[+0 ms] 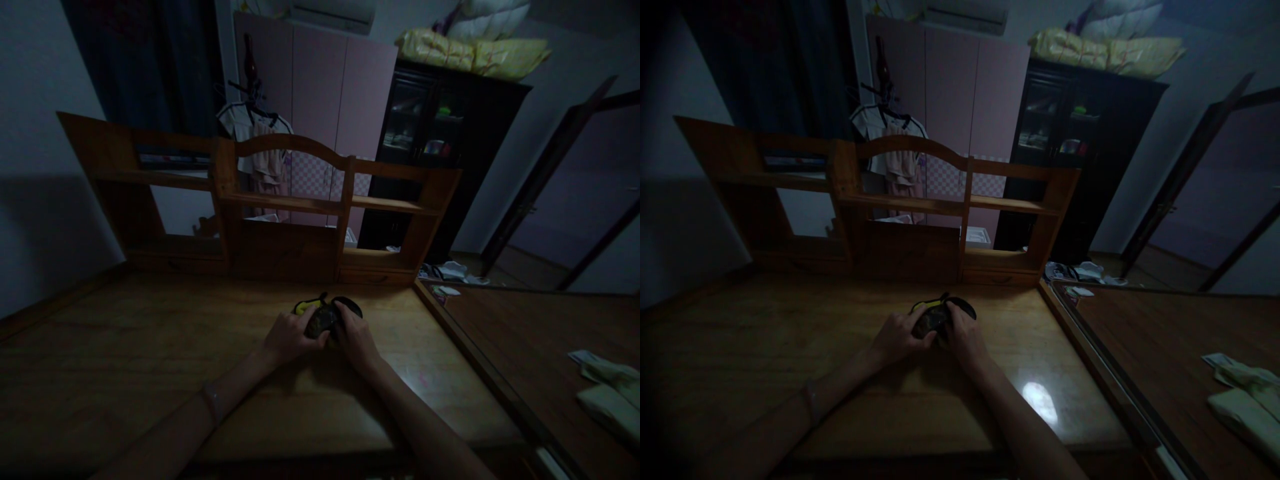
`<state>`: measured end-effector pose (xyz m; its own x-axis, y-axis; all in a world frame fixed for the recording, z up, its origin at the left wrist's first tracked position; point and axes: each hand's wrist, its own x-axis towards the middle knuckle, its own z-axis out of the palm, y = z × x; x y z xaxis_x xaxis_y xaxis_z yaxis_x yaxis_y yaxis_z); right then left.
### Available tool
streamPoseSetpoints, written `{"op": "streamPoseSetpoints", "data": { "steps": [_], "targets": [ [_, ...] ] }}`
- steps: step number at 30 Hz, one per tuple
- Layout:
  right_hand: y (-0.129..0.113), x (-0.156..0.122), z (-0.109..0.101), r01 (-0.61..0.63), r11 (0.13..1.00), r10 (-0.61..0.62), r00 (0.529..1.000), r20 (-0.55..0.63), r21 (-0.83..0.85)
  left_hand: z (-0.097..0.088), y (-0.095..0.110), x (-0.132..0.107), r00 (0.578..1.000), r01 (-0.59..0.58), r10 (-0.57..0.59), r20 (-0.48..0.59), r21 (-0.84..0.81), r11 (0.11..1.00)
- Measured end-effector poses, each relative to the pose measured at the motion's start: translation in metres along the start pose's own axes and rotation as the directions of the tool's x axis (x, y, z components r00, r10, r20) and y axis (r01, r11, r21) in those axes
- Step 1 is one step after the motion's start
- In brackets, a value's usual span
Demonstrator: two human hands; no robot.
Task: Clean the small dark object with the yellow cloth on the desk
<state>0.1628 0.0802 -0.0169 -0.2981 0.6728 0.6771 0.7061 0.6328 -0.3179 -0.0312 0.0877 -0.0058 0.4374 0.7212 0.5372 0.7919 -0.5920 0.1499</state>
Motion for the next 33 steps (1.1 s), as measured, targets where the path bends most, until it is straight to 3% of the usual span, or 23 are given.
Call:
{"op": "streamPoseSetpoints", "data": {
  "steps": [5,12,20,24,28,30,33],
  "targets": [
    [0.000,0.001,0.000,-0.059,0.998,0.059,0.998,-0.023,-0.022,-0.004,0.005,0.004,0.993,0.104,-0.100,0.054,-0.062,0.993],
    [-0.002,0.000,-0.002,-0.132,0.985,0.129,0.991,-0.037,-0.110,-0.007,0.004,0.008,0.969,0.218,-0.171,0.179,-0.285,0.934],
    [0.004,-0.001,0.006,-0.106,0.982,0.115,0.992,0.051,-0.155,-0.008,0.005,0.010,0.958,0.286,-0.210,0.195,-0.599,0.748],
    [0.002,0.000,0.002,-0.122,0.992,0.123,0.991,0.051,-0.022,0.001,0.002,0.008,0.930,0.365,-0.253,0.266,-0.756,0.544],
    [0.003,0.007,-0.005,-0.245,0.937,0.268,0.961,-0.062,0.247,0.018,-0.007,0.010,0.840,0.535,-0.241,0.485,-0.816,0.222],
    [0.007,0.011,-0.004,-0.306,0.849,0.372,0.925,-0.078,0.431,0.025,-0.011,0.014,0.813,0.569,-0.184,0.552,-0.821,0.054],
    [0.012,0.015,0.001,-0.401,0.589,0.486,0.869,0.089,0.702,0.031,-0.013,0.018,0.838,0.515,-0.124,0.531,-0.846,-0.140]
  ]
}}
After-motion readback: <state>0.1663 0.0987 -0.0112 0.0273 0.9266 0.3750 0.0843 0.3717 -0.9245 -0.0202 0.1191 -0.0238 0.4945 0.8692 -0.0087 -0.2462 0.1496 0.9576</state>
